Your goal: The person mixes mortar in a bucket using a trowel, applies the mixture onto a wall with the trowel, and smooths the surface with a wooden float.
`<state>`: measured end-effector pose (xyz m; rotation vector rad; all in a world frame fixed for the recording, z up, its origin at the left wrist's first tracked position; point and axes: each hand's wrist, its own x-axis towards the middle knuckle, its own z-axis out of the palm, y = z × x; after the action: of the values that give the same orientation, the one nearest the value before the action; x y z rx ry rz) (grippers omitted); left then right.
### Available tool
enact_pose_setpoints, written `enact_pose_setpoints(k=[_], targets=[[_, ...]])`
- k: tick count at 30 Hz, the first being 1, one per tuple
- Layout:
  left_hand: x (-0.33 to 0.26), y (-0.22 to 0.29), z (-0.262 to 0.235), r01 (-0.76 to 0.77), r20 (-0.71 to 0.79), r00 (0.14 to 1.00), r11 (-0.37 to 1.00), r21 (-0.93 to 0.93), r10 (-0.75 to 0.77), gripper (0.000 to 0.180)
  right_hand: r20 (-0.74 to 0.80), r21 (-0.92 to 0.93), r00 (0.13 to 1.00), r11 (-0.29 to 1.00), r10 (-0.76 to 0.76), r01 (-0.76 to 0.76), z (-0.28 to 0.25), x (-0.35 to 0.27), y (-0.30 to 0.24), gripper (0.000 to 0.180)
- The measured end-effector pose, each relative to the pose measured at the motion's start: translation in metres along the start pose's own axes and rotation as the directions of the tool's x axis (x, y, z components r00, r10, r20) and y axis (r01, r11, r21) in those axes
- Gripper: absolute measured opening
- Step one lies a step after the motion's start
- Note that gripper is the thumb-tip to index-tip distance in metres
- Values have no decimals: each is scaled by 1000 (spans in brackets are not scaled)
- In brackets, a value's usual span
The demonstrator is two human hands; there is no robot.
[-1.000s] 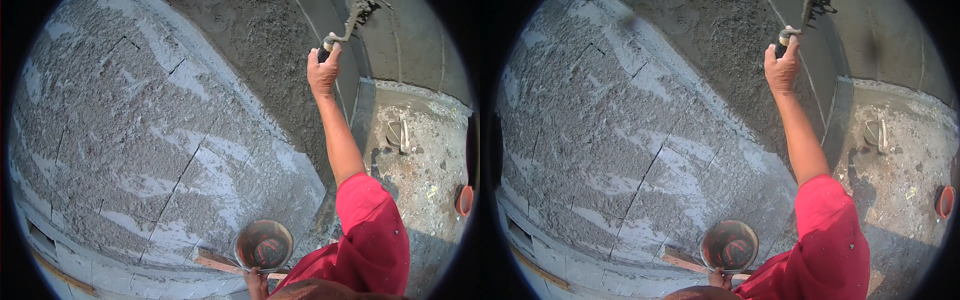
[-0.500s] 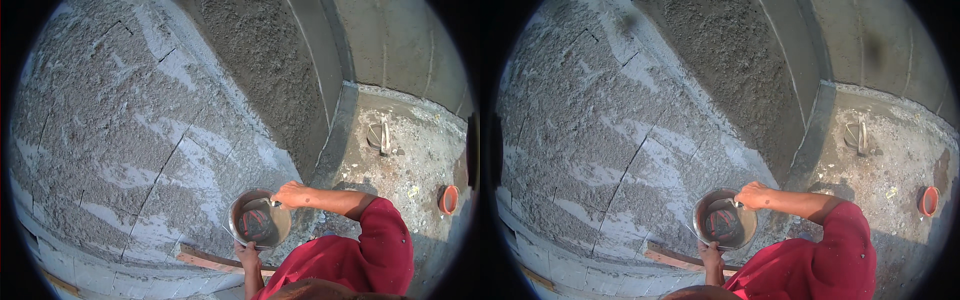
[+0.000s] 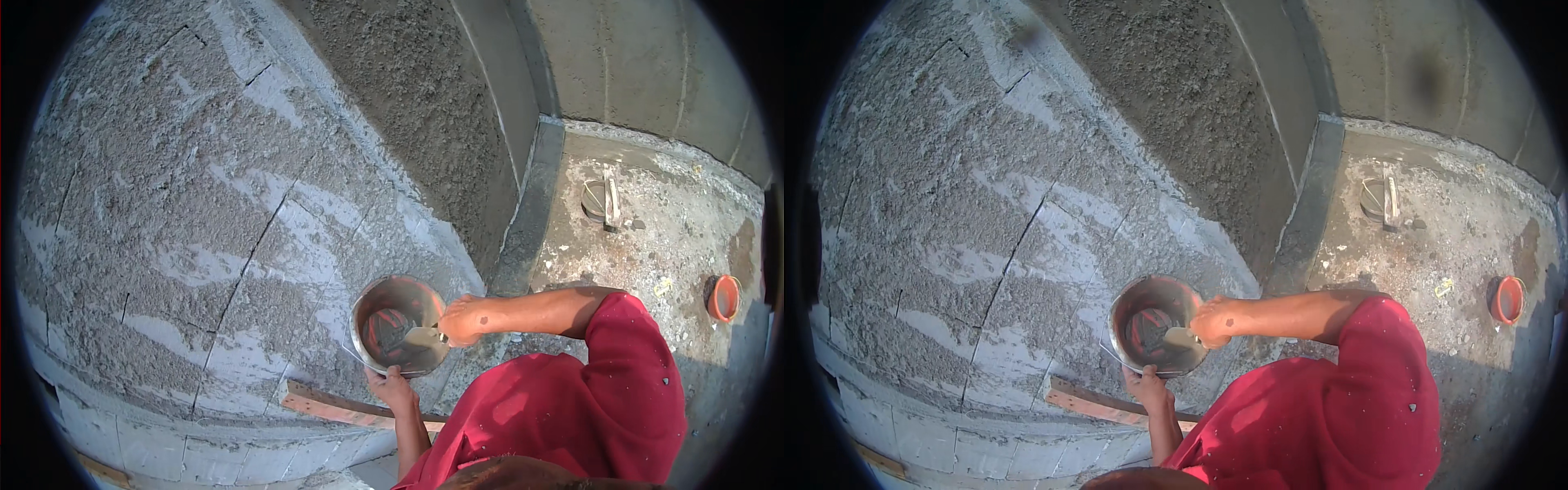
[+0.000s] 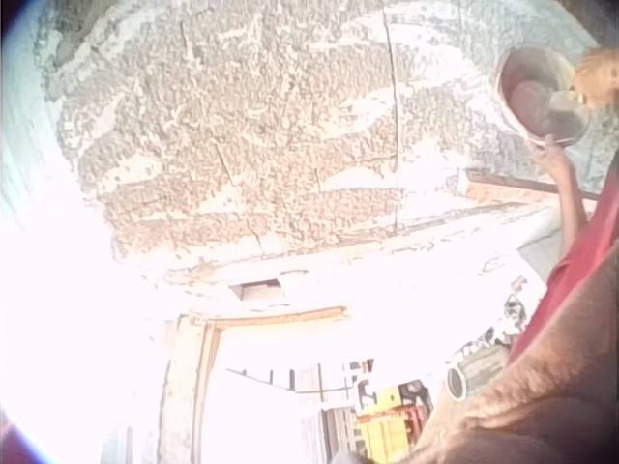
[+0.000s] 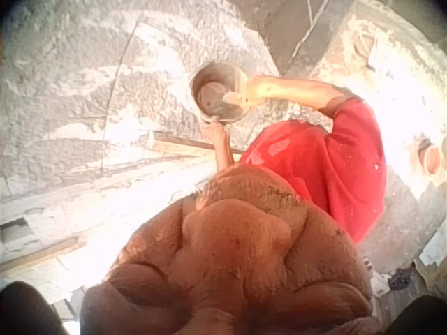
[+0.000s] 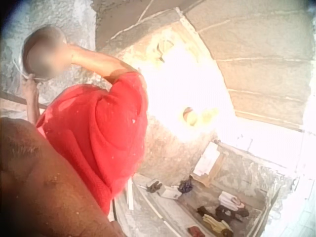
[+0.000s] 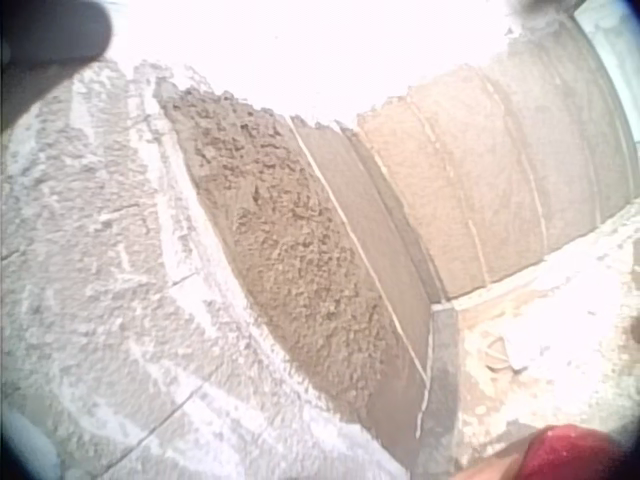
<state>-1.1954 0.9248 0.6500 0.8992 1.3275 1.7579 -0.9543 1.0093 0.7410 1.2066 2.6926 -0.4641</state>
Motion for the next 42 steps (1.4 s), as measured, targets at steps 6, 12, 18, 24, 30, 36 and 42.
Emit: enact_pose_setpoints(k=[6, 12, 18, 24, 30, 36, 42], targets=[[-9, 28, 8, 170, 4, 985, 985, 30, -170, 69, 32, 82, 992, 990, -119, 116, 4, -30, -22, 29], [-20, 22, 19, 147, 95, 983, 986, 82, -154, 68, -222, -301, 963, 950, -155, 84, -16, 1, -30, 22], [-17, 71, 51, -158, 190, 973, 981, 111, 135, 69, -303, -234, 953, 967, 30, -104, -24, 15, -4, 20], [-29, 78, 68, -234, 293, 941, 948, 213, 167, 70, 100, -55, 995, 998, 23, -18, -20, 5, 21, 21], [-39, 53, 73, -200, 366, 926, 942, 270, 92, 71, 406, 716, 896, 672, -179, -190, 43, -10, 84, 32], [-38, 26, 81, -22, 397, 915, 974, 226, -72, 65, 341, 931, 911, 220, -232, -292, 130, -26, 73, 40], [-16, -10, 69, 108, 331, 924, 963, 249, -189, 63, 257, 960, 943, -60, -212, -275, 153, -40, 63, 38]])
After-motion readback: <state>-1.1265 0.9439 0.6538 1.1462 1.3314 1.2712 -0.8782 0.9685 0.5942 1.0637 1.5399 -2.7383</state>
